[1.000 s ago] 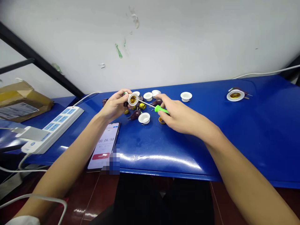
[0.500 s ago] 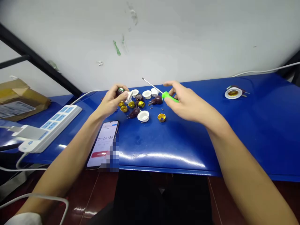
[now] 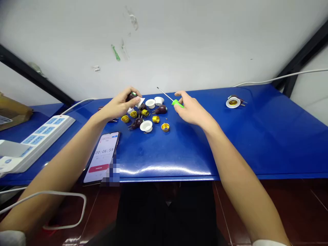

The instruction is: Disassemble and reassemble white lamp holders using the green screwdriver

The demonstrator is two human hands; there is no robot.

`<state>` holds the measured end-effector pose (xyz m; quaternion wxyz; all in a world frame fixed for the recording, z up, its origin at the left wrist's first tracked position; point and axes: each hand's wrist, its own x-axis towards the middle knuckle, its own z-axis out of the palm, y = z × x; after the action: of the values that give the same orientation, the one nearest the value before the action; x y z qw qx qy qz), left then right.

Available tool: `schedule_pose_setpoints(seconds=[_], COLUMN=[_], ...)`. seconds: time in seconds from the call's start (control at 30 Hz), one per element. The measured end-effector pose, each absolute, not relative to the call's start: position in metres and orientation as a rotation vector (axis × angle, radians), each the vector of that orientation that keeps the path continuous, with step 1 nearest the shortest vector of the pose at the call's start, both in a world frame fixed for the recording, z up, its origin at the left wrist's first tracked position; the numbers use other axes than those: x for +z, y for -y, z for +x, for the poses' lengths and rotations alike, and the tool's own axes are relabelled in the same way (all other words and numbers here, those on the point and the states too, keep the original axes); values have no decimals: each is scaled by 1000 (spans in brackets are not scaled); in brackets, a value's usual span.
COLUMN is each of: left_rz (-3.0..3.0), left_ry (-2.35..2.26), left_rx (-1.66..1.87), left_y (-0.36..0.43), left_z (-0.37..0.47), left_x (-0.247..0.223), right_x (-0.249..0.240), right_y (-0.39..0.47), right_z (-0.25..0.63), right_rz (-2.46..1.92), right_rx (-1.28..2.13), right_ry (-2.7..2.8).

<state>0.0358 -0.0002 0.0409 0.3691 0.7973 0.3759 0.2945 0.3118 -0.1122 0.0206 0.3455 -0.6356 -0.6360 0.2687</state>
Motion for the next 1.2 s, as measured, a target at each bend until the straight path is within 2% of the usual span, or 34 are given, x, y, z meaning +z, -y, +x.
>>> schedule_pose_setpoints(seconds=[0.17, 0.33, 0.43, 0.63, 0.8, 0.93, 1.1, 1.2], left_rz=[1681, 1519, 1558, 1674, 1872, 2030, 2058, 2043], left_ry=[-917, -864, -880, -902, -981, -1008, -984, -961], left_rx=[799, 788, 705, 668, 611, 551, 622, 638], left_y=[2, 6, 5, 1, 4, 7, 3, 4], left_z=[30, 26, 22, 14, 11, 10, 8, 10], left_x=[35, 31, 30, 26, 27, 26, 20, 21], right_x=[15, 12, 18, 31, 19, 11, 25, 30], right_y=[108, 106, 113, 135, 140, 142, 142, 135], right_z=[313, 306, 296, 268, 248, 242, 257, 273], right_rz=[-1638, -1663, -1641, -1444, -1352, -1422, -1440, -1444], right_rx=[806, 715, 755, 1067, 1195, 1189, 1298, 1162], right_ry=[1606, 1630, 1673, 1984, 2109, 2011, 1756, 1588])
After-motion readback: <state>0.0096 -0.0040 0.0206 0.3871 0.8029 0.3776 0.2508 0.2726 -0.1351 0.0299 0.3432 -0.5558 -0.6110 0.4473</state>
